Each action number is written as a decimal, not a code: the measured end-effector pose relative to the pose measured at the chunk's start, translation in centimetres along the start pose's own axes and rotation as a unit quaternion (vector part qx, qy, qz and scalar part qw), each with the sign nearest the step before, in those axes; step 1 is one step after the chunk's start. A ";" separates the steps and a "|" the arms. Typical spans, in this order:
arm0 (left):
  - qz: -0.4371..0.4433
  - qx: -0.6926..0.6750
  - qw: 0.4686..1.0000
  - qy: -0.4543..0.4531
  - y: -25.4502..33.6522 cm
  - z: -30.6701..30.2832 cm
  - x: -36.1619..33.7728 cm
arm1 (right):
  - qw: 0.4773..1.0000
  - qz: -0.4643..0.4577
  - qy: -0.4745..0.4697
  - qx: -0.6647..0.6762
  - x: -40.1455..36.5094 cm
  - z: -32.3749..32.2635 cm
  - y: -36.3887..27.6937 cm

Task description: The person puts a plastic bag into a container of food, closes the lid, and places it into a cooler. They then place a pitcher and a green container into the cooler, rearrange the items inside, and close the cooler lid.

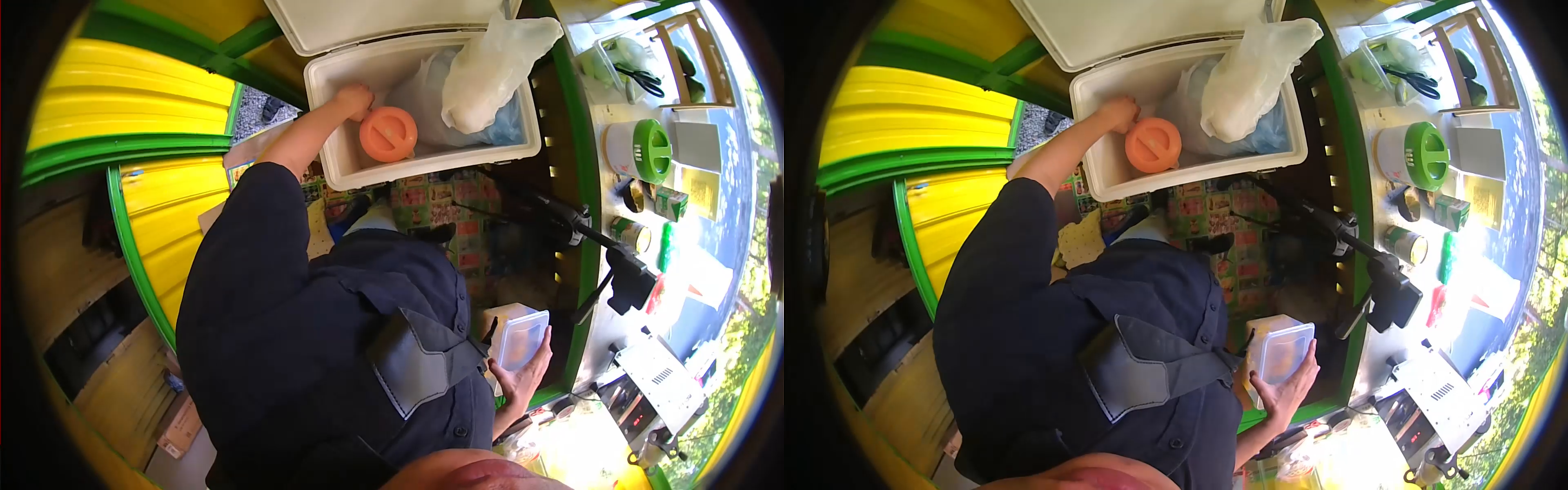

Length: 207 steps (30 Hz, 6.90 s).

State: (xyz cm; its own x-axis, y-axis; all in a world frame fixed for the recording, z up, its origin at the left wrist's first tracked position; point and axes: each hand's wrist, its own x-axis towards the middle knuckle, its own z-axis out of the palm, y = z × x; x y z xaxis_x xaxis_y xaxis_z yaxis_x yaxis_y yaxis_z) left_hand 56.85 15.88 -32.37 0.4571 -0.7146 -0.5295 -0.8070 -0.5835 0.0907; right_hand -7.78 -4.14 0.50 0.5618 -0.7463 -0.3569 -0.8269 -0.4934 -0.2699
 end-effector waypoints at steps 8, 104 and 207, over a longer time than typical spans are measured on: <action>0.157 0.010 0.986 -0.054 -1.5 2.8 3.1 | 1.000 0.011 -0.009 0.010 0.4 1.8 -7.5; -0.053 -0.631 0.764 0.125 -3.8 -18.8 -22.5 | 0.936 -0.153 -0.155 -0.277 31.7 39.3 -42.3; 0.186 -0.300 0.890 0.288 12.2 -14.5 -8.1 | 0.992 -0.024 0.095 0.081 39.0 15.4 -25.5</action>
State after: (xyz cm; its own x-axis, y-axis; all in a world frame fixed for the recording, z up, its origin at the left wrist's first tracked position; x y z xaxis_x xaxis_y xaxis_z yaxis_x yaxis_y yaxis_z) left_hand 48.76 8.94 -14.79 0.4559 -0.8796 0.1357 -0.6764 -0.2433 0.6952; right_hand 35.64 -13.75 -20.34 0.5729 -0.8020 -0.1691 -0.7754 -0.4634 -0.4289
